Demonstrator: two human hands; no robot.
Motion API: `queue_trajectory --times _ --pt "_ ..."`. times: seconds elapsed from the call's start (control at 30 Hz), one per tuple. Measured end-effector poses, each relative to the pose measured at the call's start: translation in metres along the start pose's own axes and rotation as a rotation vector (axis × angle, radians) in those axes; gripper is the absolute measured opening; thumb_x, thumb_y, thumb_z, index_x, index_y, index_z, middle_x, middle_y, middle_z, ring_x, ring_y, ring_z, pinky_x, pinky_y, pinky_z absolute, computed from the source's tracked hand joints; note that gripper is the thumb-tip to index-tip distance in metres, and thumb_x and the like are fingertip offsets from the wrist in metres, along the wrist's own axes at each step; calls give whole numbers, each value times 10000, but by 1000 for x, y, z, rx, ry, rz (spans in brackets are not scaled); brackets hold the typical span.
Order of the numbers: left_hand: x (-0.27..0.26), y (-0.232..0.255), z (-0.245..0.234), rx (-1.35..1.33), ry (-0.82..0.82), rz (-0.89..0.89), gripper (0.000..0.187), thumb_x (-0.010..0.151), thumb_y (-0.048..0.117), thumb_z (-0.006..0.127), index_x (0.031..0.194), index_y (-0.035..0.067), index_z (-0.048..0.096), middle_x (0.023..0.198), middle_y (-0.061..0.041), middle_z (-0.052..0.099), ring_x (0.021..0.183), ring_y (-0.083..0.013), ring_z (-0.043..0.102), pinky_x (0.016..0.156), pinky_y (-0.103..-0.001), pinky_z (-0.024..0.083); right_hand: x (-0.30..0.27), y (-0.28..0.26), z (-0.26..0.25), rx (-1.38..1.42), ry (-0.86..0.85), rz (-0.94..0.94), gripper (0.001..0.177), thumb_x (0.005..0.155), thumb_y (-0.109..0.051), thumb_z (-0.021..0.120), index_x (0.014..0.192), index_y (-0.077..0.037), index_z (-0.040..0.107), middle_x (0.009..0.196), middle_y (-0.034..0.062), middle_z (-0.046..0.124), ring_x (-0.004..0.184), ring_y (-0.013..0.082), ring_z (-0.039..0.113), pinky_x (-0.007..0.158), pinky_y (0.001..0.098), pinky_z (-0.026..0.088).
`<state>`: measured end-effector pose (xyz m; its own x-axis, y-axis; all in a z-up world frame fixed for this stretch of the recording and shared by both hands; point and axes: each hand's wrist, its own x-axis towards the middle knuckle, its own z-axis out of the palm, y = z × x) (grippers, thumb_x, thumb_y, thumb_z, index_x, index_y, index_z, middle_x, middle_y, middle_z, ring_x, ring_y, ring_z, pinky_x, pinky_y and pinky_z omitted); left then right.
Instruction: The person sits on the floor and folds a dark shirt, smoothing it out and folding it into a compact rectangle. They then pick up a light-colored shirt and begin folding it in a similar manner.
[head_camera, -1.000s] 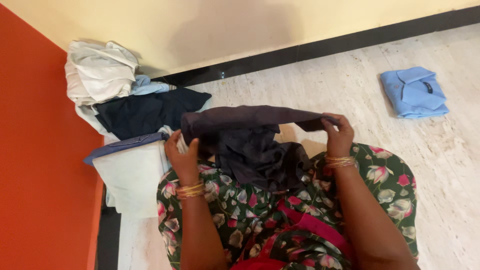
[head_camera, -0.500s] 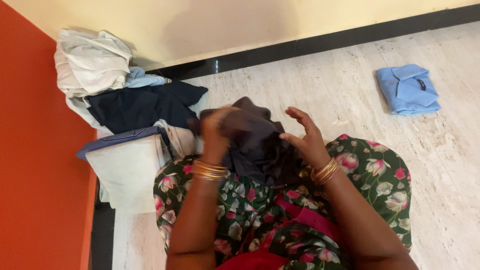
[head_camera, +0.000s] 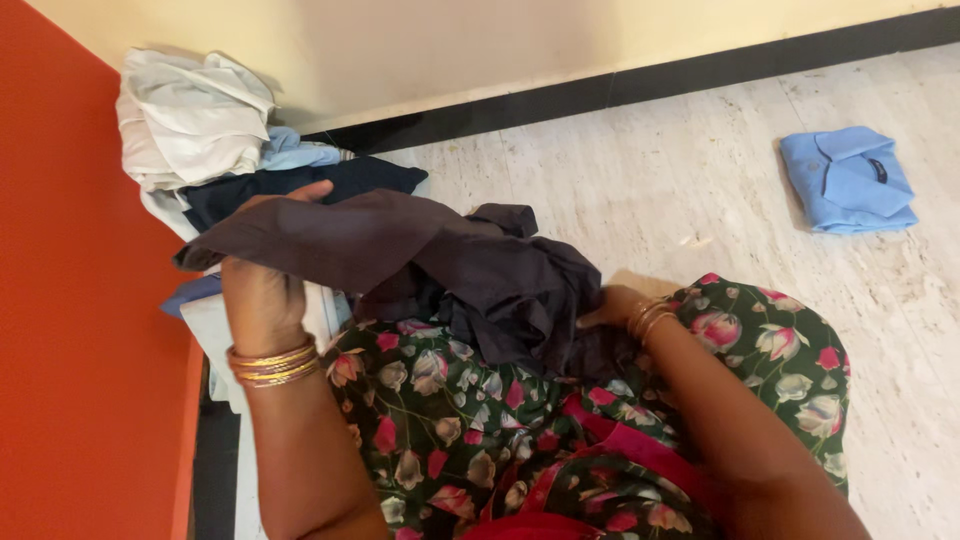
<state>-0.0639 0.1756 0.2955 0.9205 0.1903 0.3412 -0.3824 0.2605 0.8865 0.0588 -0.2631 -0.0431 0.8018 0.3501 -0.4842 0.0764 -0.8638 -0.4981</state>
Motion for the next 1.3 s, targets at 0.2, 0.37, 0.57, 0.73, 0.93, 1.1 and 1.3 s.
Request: queue_trajectory --times 0.2,0.37,0.57,0.73,0.93,1.1,1.3 --pt "47 -72 -97 468 129 -335 265 1049 233 577 1106 2 696 947 -79 710 791 -141 634 721 -289 494 37 16 -18 -361 -66 -87 449 750 -416 778 1039 -73 794 1070 184 753 1010 331 722 941 404 561" --pt "133 -146 -159 571 243 -170 274 1047 293 628 1132 40 693 934 9 675 804 -112 577 724 -298 475 61 55 -173 -136 841 -61 244 975 -140 569 1085 -43 764 1050 240 731 961 420 690 870 496 540" --pt "228 -95 -143 413 266 462 250 1078 124 596 1228 -63 668 1156 -89 693 1016 -173 628 927 -330 540 18 55 -330 438 1584 -681 361 845 161 466 1083 -21 667 1048 139 697 975 283 659 887 363 543" --pt "159 -76 -109 -1 72 373 307 1059 153 561 1288 -10 685 1168 -82 653 1052 -162 609 969 -305 523 -38 74 -307 507 1585 -757 255 967 211 556 1041 -33 543 1059 55 599 1002 186 556 914 288 504" --pt "41 -170 -78 1618 -773 -150 277 886 210 729 1154 226 796 1181 -134 685 1132 -251 654 966 -359 543 -38 168 -186 -590 903 358 73 877 -155 667 849 -151 734 880 155 712 870 381 678 773 554 479" --pt "26 -224 -15 446 -1079 -701 581 827 291 813 1302 37 593 1259 -74 691 1175 -154 646 995 -322 519 -15 191 -165 -520 832 273 148 1008 -209 628 954 -177 763 987 121 750 961 325 710 837 494 522" --pt "74 -317 -11 505 -644 -582 514 880 319 787 1251 -8 650 1181 -157 738 1098 -287 701 952 -395 555 33 148 -134 -155 508 136 428 749 -224 819 1167 -181 737 1156 115 751 1081 342 697 940 476 535"
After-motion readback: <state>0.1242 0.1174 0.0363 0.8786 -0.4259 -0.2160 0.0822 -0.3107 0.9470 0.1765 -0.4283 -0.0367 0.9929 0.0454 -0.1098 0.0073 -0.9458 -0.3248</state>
